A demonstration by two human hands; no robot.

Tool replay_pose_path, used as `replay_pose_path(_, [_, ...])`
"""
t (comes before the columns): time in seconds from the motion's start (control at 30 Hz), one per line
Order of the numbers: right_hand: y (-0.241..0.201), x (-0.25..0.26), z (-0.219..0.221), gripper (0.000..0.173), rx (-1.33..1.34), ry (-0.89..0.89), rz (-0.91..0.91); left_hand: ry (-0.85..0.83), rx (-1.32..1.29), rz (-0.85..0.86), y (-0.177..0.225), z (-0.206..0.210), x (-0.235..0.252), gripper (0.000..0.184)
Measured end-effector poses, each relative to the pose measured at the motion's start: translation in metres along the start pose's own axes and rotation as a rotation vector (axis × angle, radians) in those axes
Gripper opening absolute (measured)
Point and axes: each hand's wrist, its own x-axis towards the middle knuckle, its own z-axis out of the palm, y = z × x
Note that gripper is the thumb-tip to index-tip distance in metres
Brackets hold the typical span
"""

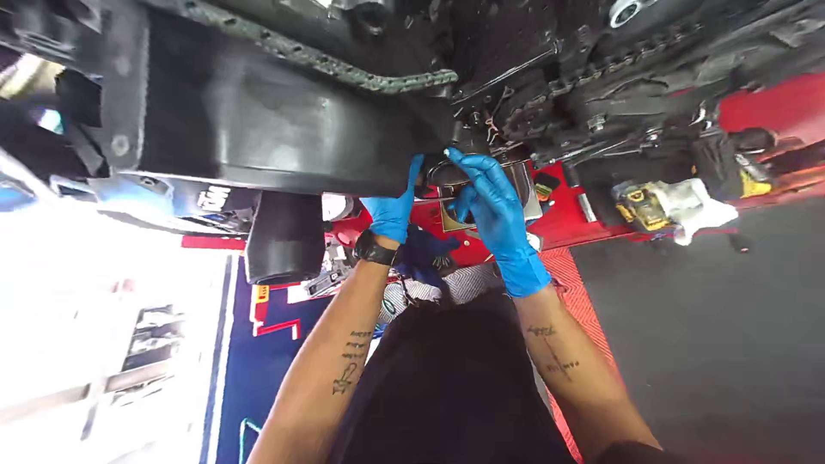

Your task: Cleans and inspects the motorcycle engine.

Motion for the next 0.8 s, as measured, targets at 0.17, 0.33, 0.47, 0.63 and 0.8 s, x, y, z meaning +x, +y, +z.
replay_pose_path(0.17, [0.000,0.005,-0.003,0.032,0.022,-0.011,0.014,0.014,-0.075,-0.069,0.024,0.004,-0.006,0.027])
replay_pose_path(0.33, [0.013,-0.009,0.014,0.033,0.101,0.030,-0.005,-0.009,-0.028,0.020,0.004,-0.002,-0.003,0.024])
replay_pose_path(0.47, [0.031,-0.023,0.031,0.031,0.072,0.090,-0.050,-0.010,-0.213,0.057,0.000,-0.004,-0.002,0.015])
replay_pose_path(0.63, [0.051,-0.021,0.051,0.047,-0.164,0.073,-0.143,-0.023,-0.352,0.127,-0.022,0.000,0.002,0.007])
replay_pose_path(0.8, [0.059,0.002,0.068,0.048,-0.660,0.181,-0.085,-0.045,-0.347,0.139,-0.046,-0.001,0.001,0.014])
